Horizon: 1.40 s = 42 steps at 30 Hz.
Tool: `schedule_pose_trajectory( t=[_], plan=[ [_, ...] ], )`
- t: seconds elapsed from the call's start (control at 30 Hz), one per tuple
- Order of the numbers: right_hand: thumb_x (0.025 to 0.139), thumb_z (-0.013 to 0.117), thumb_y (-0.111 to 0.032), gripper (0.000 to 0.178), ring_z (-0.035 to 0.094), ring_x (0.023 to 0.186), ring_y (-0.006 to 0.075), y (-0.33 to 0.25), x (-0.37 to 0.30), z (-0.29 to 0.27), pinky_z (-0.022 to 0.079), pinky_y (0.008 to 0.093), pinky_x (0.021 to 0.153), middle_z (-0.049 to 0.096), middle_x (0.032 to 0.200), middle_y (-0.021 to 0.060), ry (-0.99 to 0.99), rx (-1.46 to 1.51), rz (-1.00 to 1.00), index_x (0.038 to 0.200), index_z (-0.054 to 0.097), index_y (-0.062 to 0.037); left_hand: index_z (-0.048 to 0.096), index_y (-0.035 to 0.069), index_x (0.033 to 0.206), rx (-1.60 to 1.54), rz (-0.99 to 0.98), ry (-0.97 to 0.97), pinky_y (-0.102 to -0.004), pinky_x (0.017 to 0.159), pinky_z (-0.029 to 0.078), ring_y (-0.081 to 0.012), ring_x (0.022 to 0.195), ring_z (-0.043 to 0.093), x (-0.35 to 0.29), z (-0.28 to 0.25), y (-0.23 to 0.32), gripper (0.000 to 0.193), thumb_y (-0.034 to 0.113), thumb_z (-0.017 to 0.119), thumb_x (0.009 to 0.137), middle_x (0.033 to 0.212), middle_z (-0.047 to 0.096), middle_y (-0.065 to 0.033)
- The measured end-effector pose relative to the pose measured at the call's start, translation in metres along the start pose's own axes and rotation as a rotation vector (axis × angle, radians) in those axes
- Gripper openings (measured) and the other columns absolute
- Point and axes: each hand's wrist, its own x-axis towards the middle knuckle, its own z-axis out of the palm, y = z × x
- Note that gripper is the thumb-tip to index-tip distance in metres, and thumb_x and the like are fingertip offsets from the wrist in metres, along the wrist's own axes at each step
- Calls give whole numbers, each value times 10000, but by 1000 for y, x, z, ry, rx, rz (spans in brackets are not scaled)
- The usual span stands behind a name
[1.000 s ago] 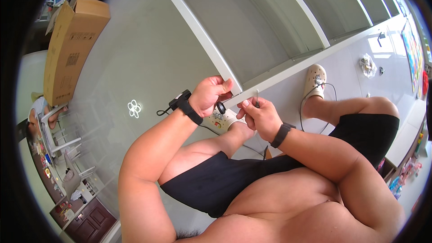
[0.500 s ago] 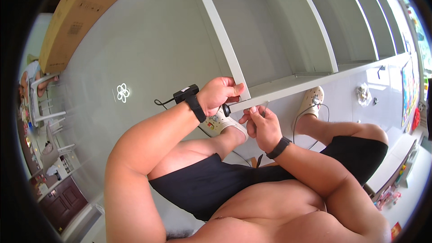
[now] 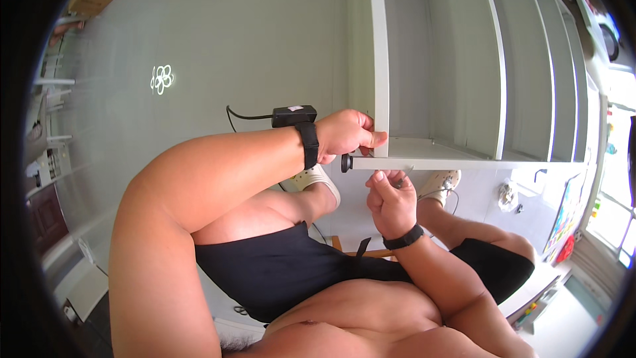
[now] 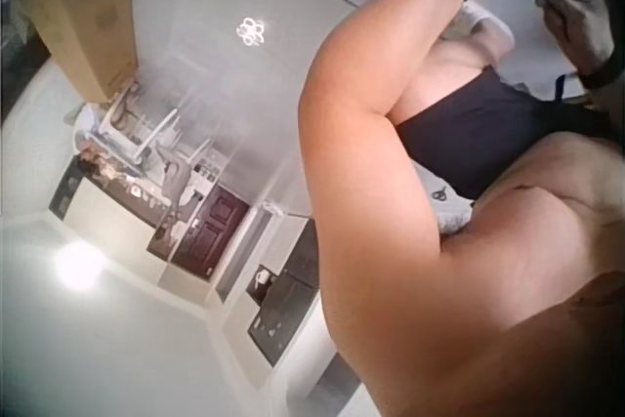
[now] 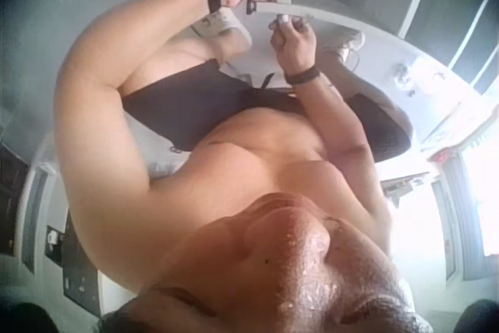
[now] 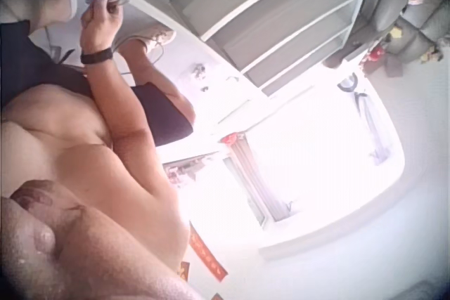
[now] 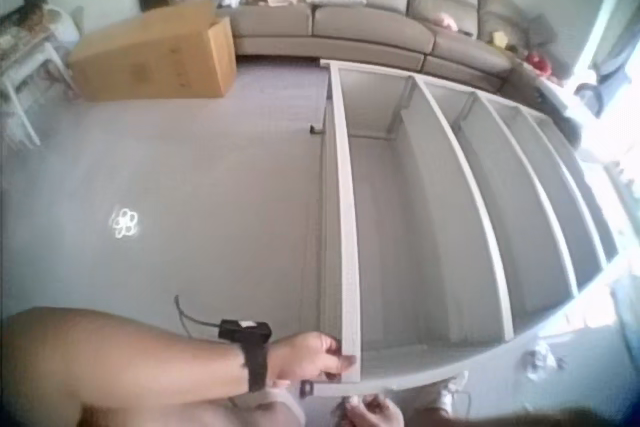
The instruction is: Assembling a white bookshelf by attaching side panels and screwing in fasteners.
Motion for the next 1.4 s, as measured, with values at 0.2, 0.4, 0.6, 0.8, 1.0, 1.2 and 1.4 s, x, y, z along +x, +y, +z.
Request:
schedule_pose_trajectory(
  t=[0.2, 0.4, 0.6, 0.8, 1.0, 1.2, 1.4],
  plan=[
    [1032, 570, -178, 169, 424, 481, 124, -2, 1, -5, 350, 268, 477, 676, 851, 144, -57, 0, 90, 1033, 602, -12, 714, 35, 1056, 37, -17, -24, -335, 868, 481, -148, 889, 631, -2, 3, 6, 273, 287, 715, 951, 980, 727, -65],
    [1023, 575, -151, 136, 443, 558, 119, -13, -3, -5, 379, 262, 526, 658, 893, 128, -88, -28, 141, 1064, 623, -30, 720, 19, 1068, -48, 68, -194, -340, 1008, 407, -151, 998, 619, 4, -20, -7, 286, 270, 658, 946, 1023, 717, -56],
    [993, 607, -129, 100, 426, 563, 102, -22, 5, -12, 368, 249, 527, 647, 925, 105, -145, -83, 234, 1055, 623, -53, 699, -21, 1111, -8, 194, -426, -319, 1036, 396, -163, 1080, 594, 18, -43, -16, 340, 47, 524, 828, 1127, 698, -80],
    [980, 636, -151, 95, 440, 555, 94, -37, -7, 0, 377, 254, 527, 650, 905, 102, -25, -138, 348, 972, 633, -56, 631, -35, 1231, 27, 202, -596, -318, 1044, 402, -151, 1102, 583, 16, -45, -14, 427, -11, 492, 829, 1209, 668, -86],
    [969, 667, -188, 122, 412, 527, 86, -34, -7, -1, 370, 245, 498, 644, 891, 96, -26, -162, 326, 976, 636, -70, 589, -27, 1276, -60, 242, -630, -306, 1030, 412, -142, 1159, 569, 17, -48, -22, 462, -45, 454, 834, 1234, 656, -90],
    [959, 679, -185, 119, 410, 520, 86, -36, -6, -3, 368, 244, 492, 641, 864, 95, 3, -167, 325, 976, 640, -74, 566, 6, 1322, -152, 265, -589, -308, 1024, 419, -146, 1177, 563, 2, -44, -25, 521, -70, 443, 821, 1253, 646, -87],
    [946, 693, -167, 113, 437, 525, 102, -37, -6, 2, 369, 261, 503, 652, 822, 101, 6, -152, 319, 965, 640, -69, 569, -7, 1312, -100, 363, -561, -341, 1057, 426, -167, 1214, 570, 7, -44, -32, 524, -89, 430, 814, 1256, 642, -96]
  ],
)
